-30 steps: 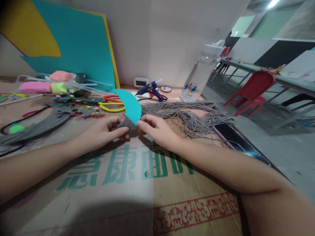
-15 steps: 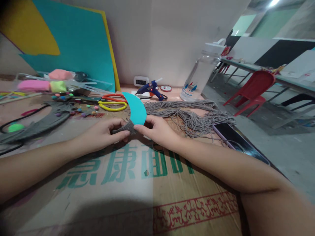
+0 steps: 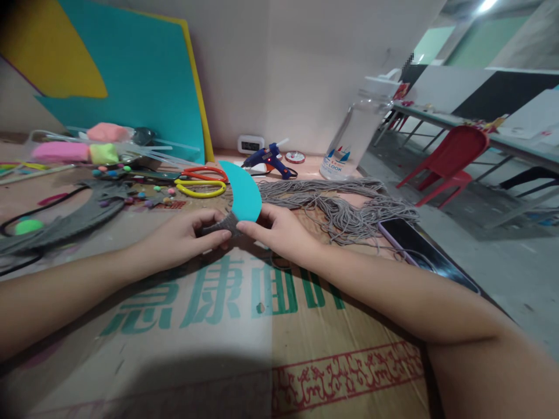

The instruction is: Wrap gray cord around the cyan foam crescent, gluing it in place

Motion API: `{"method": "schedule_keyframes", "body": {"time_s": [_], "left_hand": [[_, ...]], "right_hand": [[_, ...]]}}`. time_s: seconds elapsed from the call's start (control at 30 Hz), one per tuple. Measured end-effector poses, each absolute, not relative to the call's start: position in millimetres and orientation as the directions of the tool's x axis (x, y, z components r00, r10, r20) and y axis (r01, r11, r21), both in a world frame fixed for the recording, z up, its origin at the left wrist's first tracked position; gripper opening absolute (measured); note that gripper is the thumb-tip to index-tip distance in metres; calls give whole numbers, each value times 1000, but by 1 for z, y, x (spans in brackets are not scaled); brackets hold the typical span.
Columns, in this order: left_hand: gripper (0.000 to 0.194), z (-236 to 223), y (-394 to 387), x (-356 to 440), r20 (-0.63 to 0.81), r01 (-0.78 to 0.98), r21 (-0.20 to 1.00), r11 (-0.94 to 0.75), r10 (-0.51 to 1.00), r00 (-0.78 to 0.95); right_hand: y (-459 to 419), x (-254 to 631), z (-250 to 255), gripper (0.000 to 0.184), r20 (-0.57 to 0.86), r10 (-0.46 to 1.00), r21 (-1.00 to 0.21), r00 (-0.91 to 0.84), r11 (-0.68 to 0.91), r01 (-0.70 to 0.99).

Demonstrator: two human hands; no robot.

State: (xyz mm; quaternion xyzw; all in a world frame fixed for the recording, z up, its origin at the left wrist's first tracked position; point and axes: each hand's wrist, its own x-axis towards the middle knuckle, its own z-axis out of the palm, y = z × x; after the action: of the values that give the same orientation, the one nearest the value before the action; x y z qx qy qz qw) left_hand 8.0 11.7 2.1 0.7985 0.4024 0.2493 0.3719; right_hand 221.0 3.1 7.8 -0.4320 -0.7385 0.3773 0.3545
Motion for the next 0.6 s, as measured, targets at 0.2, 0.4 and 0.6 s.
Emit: {"method": "schedule_keyframes", "body": {"time_s": [0.2,0.4,0.6], "left_hand": [[23,5,11,8,99,471,775,-421,818,567],[24,2,12,8,67,443,824,-354,837,543],[25,2,13,8,123,428,808,-406,826,550]], "right_hand": [[3,223,8,20,230,901,-784,-367,395,479],[5,224,6,29,194,905,-829,-378,357,430],[4,222,7,22,200,896,-812,-397,378,444]]}}
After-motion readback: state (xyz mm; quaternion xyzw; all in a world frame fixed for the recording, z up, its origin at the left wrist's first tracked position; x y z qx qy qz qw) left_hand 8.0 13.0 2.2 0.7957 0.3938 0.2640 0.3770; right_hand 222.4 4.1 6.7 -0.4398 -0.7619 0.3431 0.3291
